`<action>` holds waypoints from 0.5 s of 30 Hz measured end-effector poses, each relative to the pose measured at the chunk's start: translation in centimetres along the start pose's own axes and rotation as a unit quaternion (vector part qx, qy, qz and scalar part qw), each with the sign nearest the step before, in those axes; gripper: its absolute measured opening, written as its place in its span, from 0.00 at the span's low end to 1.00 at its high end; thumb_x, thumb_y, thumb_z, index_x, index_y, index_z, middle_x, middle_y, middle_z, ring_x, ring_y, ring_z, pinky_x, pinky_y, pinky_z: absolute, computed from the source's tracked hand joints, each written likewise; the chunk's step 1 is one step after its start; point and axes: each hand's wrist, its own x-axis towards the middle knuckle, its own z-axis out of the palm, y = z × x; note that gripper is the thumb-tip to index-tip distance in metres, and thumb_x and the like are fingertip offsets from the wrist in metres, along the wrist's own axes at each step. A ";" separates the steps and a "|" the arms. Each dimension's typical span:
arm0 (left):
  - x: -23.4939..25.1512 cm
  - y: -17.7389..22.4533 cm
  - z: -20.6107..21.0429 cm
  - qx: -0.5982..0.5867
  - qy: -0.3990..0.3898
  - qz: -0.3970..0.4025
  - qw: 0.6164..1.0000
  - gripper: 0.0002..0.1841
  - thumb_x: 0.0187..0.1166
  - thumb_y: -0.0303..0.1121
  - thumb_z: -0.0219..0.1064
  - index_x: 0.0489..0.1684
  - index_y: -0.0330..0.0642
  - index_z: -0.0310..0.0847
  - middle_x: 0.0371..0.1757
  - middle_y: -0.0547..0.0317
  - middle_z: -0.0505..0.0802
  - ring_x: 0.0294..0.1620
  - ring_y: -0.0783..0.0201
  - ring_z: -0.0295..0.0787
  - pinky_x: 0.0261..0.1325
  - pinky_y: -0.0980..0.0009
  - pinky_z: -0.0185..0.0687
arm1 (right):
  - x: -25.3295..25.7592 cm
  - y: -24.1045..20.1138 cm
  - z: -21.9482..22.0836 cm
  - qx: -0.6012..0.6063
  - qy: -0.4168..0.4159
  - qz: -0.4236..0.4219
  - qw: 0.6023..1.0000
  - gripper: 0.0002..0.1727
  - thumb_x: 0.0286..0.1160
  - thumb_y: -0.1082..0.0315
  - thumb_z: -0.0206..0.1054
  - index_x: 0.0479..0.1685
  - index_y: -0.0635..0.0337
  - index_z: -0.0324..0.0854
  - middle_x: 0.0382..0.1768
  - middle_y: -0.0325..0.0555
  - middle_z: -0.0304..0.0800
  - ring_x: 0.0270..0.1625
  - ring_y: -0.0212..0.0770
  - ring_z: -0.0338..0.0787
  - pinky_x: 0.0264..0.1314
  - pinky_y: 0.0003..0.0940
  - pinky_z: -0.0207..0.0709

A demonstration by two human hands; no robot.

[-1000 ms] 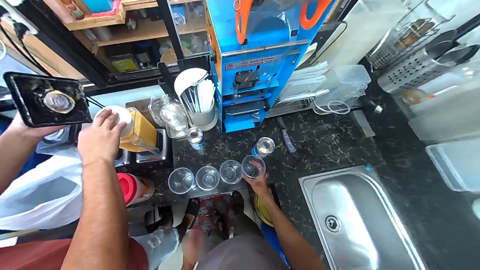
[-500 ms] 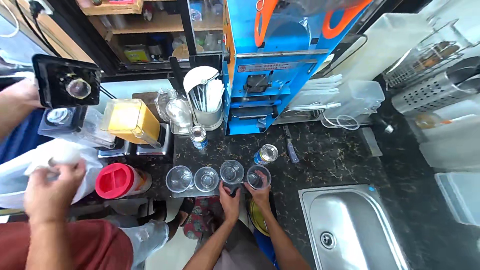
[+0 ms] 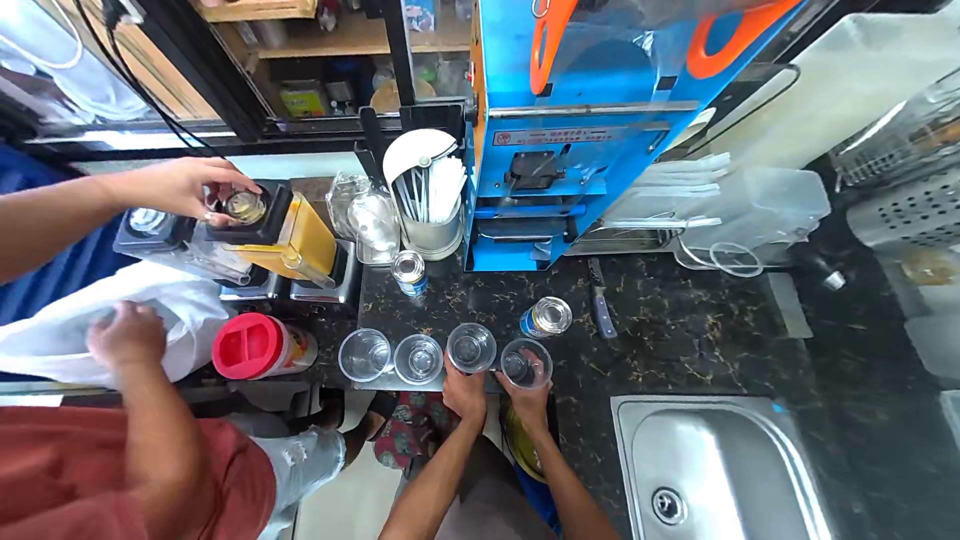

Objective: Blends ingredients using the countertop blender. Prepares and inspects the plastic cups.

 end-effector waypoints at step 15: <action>-0.3 -3.4 0.0 -0.028 -0.003 0.019 0.999 0.39 0.63 0.45 0.84 0.80 0.56 0.75 0.45 0.47 0.96 0.46 0.44 0.93 0.49 0.39 0.84 | 0.0 -0.3 0.4 -0.043 0.010 -0.003 0.999 0.52 0.37 0.58 0.92 0.75 0.64 0.76 0.71 0.55 0.85 0.78 0.55 0.77 0.89 0.58 0.55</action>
